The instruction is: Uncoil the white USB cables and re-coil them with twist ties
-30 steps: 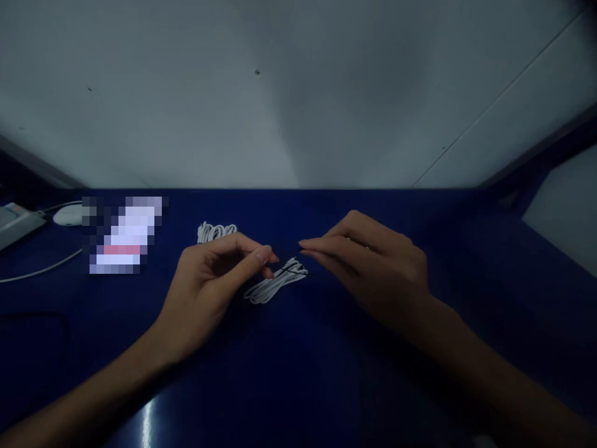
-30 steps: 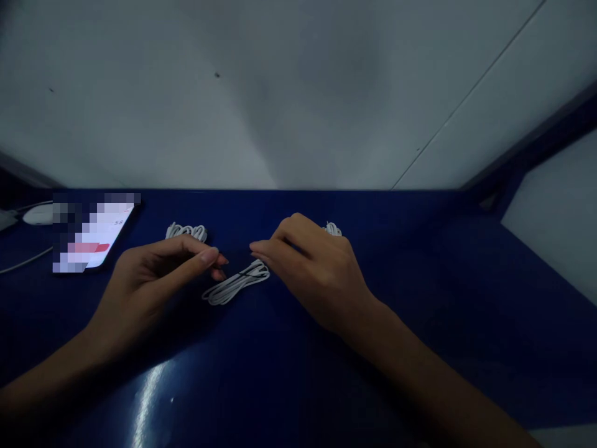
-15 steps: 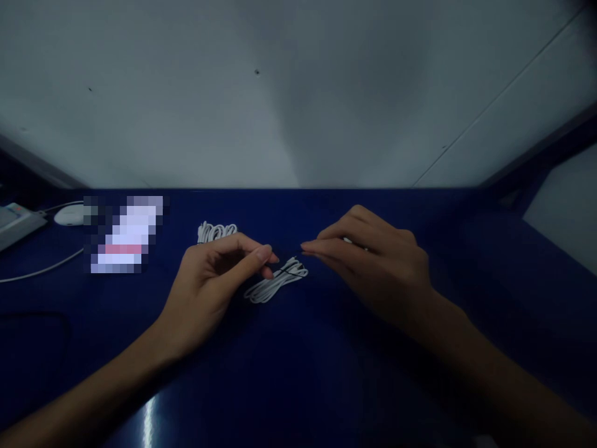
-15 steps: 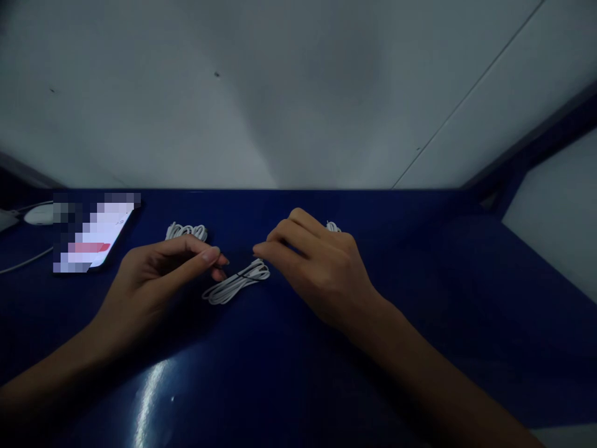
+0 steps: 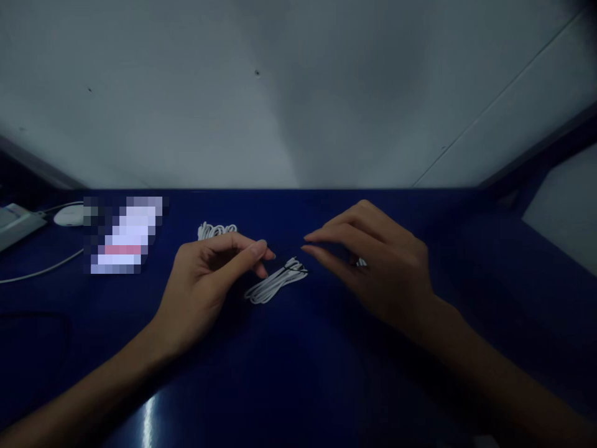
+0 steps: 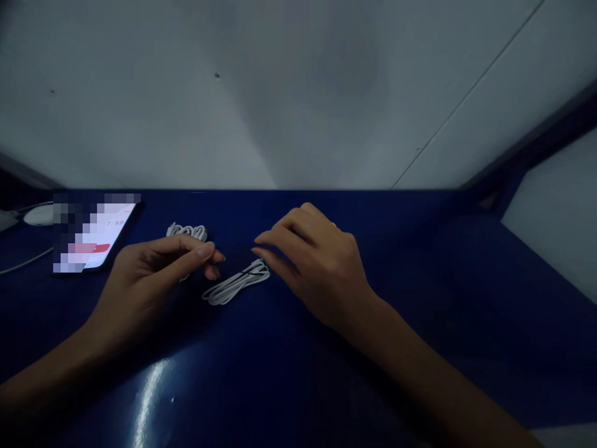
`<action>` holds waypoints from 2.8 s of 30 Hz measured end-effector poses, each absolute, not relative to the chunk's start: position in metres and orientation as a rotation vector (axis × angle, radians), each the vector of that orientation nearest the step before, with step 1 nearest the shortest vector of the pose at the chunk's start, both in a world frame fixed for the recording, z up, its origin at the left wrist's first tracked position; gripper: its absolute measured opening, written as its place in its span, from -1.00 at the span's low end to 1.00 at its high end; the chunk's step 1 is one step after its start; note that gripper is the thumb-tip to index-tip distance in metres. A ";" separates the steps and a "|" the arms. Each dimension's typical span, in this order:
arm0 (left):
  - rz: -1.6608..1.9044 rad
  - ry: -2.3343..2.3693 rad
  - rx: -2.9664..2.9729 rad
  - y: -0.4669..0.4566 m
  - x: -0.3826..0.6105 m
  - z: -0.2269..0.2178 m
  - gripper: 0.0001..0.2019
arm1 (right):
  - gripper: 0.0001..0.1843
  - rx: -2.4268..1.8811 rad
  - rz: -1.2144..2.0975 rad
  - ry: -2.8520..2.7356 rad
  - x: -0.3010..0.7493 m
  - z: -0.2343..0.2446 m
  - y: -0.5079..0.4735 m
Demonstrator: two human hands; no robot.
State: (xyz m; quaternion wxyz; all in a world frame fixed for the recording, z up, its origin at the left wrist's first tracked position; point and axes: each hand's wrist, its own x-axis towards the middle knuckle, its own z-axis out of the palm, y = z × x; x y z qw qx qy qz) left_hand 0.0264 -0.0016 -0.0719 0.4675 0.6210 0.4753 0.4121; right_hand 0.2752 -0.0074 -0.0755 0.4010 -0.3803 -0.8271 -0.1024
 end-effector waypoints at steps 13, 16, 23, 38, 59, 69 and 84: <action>0.952 1.082 1.467 -0.003 0.027 -0.070 -0.79 | -0.79 -0.823 -0.330 -2.077 0.271 -0.073 -0.007; 0.961 1.088 1.470 -0.002 0.027 -0.071 -0.79 | -0.84 -0.836 -0.315 -2.089 0.272 -0.074 -0.007; 0.982 1.123 1.516 -0.002 0.025 -0.072 -0.79 | -0.90 -0.896 -0.291 -2.089 0.276 -0.074 -0.007; 1.016 1.149 1.507 0.000 0.024 -0.077 -0.77 | -0.81 -1.059 -0.026 -2.057 0.270 -0.072 -0.013; 0.614 1.237 2.266 -0.005 0.026 -0.089 -0.67 | -0.84 -1.733 -0.127 -2.126 0.280 -0.091 -0.008; 0.576 1.185 2.259 -0.003 0.026 -0.090 -0.81 | -0.87 -1.717 -0.035 -2.081 0.277 -0.084 -0.008; 0.957 1.252 2.018 -0.008 0.026 -0.083 -0.89 | -0.52 -1.483 1.097 -1.817 0.266 -0.064 -0.017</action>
